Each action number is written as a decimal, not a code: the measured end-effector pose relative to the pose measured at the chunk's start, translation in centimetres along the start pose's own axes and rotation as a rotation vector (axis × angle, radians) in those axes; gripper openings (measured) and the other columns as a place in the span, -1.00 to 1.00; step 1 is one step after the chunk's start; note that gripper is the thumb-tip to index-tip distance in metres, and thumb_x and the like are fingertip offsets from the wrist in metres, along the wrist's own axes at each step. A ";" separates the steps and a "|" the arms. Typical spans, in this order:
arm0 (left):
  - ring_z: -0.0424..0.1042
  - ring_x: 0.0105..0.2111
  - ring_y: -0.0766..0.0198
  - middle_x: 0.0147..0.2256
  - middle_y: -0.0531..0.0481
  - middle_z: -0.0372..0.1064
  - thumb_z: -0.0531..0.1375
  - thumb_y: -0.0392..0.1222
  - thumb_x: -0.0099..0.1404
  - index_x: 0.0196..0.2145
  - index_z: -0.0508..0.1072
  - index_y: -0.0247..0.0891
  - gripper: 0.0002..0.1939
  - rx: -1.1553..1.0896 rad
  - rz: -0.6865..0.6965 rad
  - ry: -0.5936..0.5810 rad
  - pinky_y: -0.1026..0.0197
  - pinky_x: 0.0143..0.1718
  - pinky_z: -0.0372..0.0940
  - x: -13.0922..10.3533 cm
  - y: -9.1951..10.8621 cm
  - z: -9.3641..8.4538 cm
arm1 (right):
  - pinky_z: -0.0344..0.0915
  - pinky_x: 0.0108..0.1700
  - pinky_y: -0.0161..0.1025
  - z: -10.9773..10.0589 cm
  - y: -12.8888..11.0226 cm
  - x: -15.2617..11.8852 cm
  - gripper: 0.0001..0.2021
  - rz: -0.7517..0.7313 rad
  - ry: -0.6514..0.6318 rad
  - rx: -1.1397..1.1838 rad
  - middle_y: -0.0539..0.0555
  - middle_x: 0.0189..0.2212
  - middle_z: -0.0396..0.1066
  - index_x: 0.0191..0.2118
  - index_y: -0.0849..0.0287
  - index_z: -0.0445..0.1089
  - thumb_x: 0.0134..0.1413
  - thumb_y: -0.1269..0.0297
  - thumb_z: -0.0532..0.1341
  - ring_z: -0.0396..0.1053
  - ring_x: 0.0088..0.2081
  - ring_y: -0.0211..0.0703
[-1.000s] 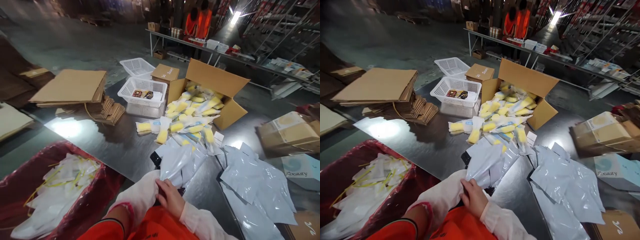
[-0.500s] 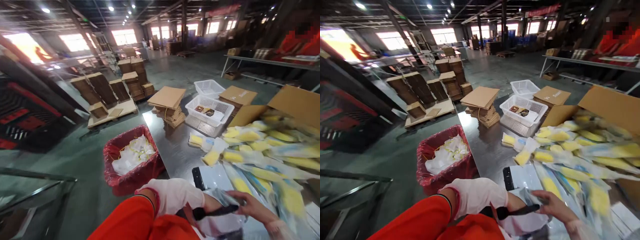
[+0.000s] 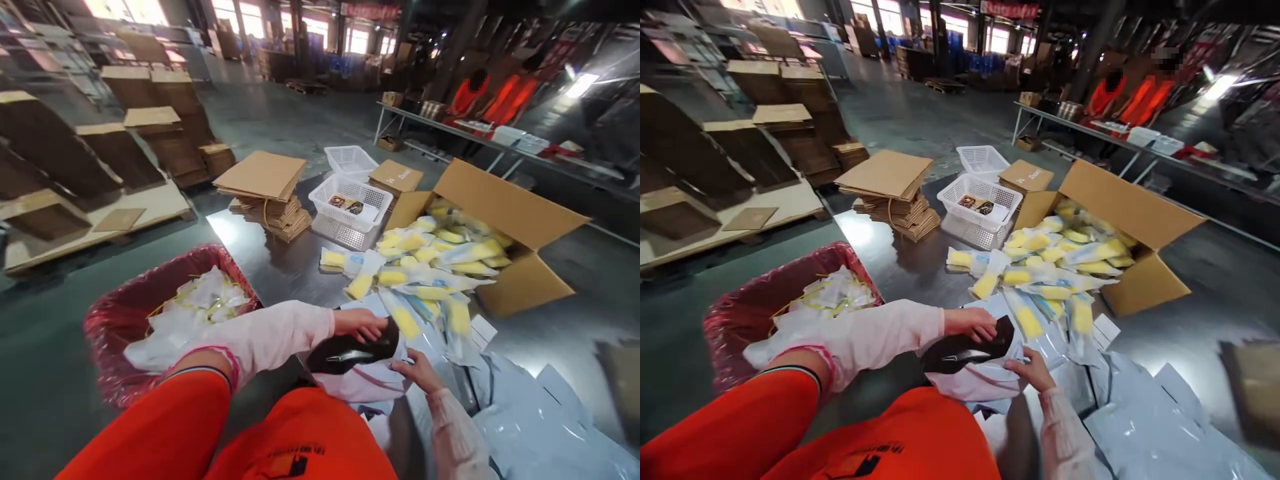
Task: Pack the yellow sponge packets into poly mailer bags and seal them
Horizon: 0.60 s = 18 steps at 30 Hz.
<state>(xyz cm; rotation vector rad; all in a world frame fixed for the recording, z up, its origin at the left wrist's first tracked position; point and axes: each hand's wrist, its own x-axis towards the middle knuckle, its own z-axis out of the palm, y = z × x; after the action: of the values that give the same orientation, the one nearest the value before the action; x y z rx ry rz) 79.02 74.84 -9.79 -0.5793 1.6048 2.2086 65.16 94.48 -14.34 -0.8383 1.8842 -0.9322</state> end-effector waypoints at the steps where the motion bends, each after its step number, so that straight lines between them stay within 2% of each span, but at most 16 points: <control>1: 0.41 -0.13 0.04 -0.12 -0.23 0.44 0.37 0.17 -0.09 -0.08 0.44 -0.34 -0.30 0.133 0.035 0.042 0.09 -0.18 0.32 0.3 0.1 0.6 | 0.35 -0.16 -0.07 0.3 0.0 -0.4 -0.53 -0.026 0.086 0.003 0.14 -0.40 0.49 -0.45 0.23 0.51 -0.39 -0.12 0.36 0.40 -0.29 0.01; 3: 0.41 -0.21 0.10 -0.19 -0.16 0.46 0.44 0.07 -0.16 -0.12 0.48 -0.34 -0.34 0.310 0.214 0.139 0.12 -0.17 0.31 0.2 0.3 1.3 | 0.34 -0.17 -0.11 0.6 -0.1 -1.2 -0.55 -0.076 0.217 0.008 0.11 -0.41 0.46 -0.45 0.21 0.49 -0.41 -0.10 0.38 0.38 -0.29 -0.02; 4: 0.41 -0.23 0.14 -0.19 -0.15 0.46 0.43 0.05 -0.14 -0.11 0.48 -0.33 -0.35 0.328 0.319 0.196 0.13 -0.17 0.31 -0.3 0.4 1.2 | 0.34 -0.21 -0.14 0.6 -0.1 -1.7 -0.56 -0.072 0.239 0.028 0.08 -0.43 0.45 -0.45 0.20 0.48 -0.42 -0.08 0.39 0.37 -0.32 -0.05; 6: 0.41 -0.23 0.17 -0.14 -0.18 0.44 0.39 0.06 -0.04 -0.06 0.46 -0.33 -0.38 0.251 0.494 0.331 0.13 -0.14 0.31 -2.0 0.2 -0.6 | 0.32 -0.32 -0.19 0.2 0.2 -2.7 -0.56 -0.005 0.228 0.105 0.03 -0.49 0.44 -0.43 0.17 0.45 -0.46 -0.05 0.40 0.35 -0.41 -0.12; 7: 0.41 -0.20 0.15 -0.09 -0.20 0.42 0.38 0.05 -0.02 -0.04 0.45 -0.33 -0.37 0.189 0.534 0.390 0.12 -0.11 0.31 -3.0 -0.2 -2.0 | 0.31 -0.38 -0.21 0.0 0.6 -3.4 -0.56 0.036 0.231 0.151 0.00 -0.54 0.42 -0.45 0.16 0.43 -0.49 -0.05 0.41 0.33 -0.47 -0.15; 9: 0.40 -0.10 0.07 0.00 -0.25 0.37 0.42 0.03 -0.09 0.03 0.40 -0.32 -0.27 0.091 0.507 0.465 0.04 -0.01 0.27 -4.6 -2.3 -4.9 | 0.28 -0.43 -0.22 -0.4 1.7 -4.6 -0.57 0.095 0.284 0.237 -0.03 -0.62 0.38 -0.51 0.14 0.38 -0.55 -0.03 0.41 0.30 -0.53 -0.18; 11: 0.35 -0.01 -0.06 0.06 -0.29 0.33 0.50 -0.05 -0.33 0.04 0.40 -0.27 -0.09 0.056 0.296 0.419 -0.07 0.04 0.23 -4.9 -5.8 -6.5 | 0.29 -0.43 -0.22 -0.4 3.0 -5.7 -0.60 0.119 0.354 0.331 -0.04 -0.64 0.37 -0.54 0.14 0.37 -0.57 -0.01 0.41 0.30 -0.54 -0.18; 12: 0.33 0.02 -0.10 0.07 -0.30 0.33 0.52 -0.07 -0.42 0.03 0.41 -0.25 -0.04 0.014 0.230 0.400 -0.10 0.07 0.20 -4.4 -7.8 -6.4 | 0.30 -0.42 -0.21 -0.2 3.6 -6.0 -0.61 0.130 0.376 0.378 -0.03 -0.64 0.38 -0.55 0.14 0.37 -0.57 0.00 0.41 0.31 -0.54 -0.18; 13: 0.32 0.04 -0.09 0.08 -0.30 0.32 0.52 -0.07 -0.42 0.03 0.41 -0.25 -0.03 -0.023 0.219 0.348 -0.08 0.10 0.18 -3.6 -9.5 -5.8 | 0.31 -0.42 -0.21 -0.1 4.0 -6.3 -0.61 0.141 0.387 0.417 -0.02 -0.64 0.39 -0.56 0.15 0.38 -0.57 0.00 0.41 0.32 -0.54 -0.18; 15: 0.39 -0.03 -0.03 -0.03 -0.28 0.40 0.48 0.03 -0.27 -0.04 0.45 -0.32 -0.20 -0.052 0.275 0.235 -0.05 0.07 0.20 -1.4 -11.6 -3.6 | 0.32 -0.41 -0.18 -0.1 4.3 -6.9 -0.61 0.143 0.381 0.446 0.00 -0.64 0.40 -0.58 0.16 0.40 -0.56 -0.02 0.40 0.33 -0.55 -0.16; 16: 0.42 -0.11 0.01 -0.12 -0.24 0.46 0.44 0.07 -0.18 -0.13 0.48 -0.35 -0.32 -0.031 0.291 0.201 -0.03 0.03 0.24 -0.3 -11.5 -2.4 | 0.33 -0.41 -0.17 -0.4 4.1 -7.3 -0.62 0.133 0.379 0.427 0.01 -0.65 0.40 -0.60 0.17 0.41 -0.54 -0.04 0.39 0.33 -0.55 -0.15; 18: 0.45 -0.27 0.08 -0.35 -0.13 0.49 0.36 0.10 -0.03 -0.33 0.52 -0.36 -0.54 0.061 0.304 0.189 0.03 -0.09 0.31 1.0 -9.4 -0.8 | 0.33 -0.42 -0.15 -1.7 3.1 -8.7 -0.62 0.088 0.446 0.330 0.02 -0.67 0.40 -0.64 0.16 0.43 -0.47 -0.09 0.35 0.33 -0.55 -0.13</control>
<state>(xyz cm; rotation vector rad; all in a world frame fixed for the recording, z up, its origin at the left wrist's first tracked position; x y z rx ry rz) 82.93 76.96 -18.12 -0.5727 1.9637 2.3667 66.60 103.62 -12.96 -0.3635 2.0345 -1.4140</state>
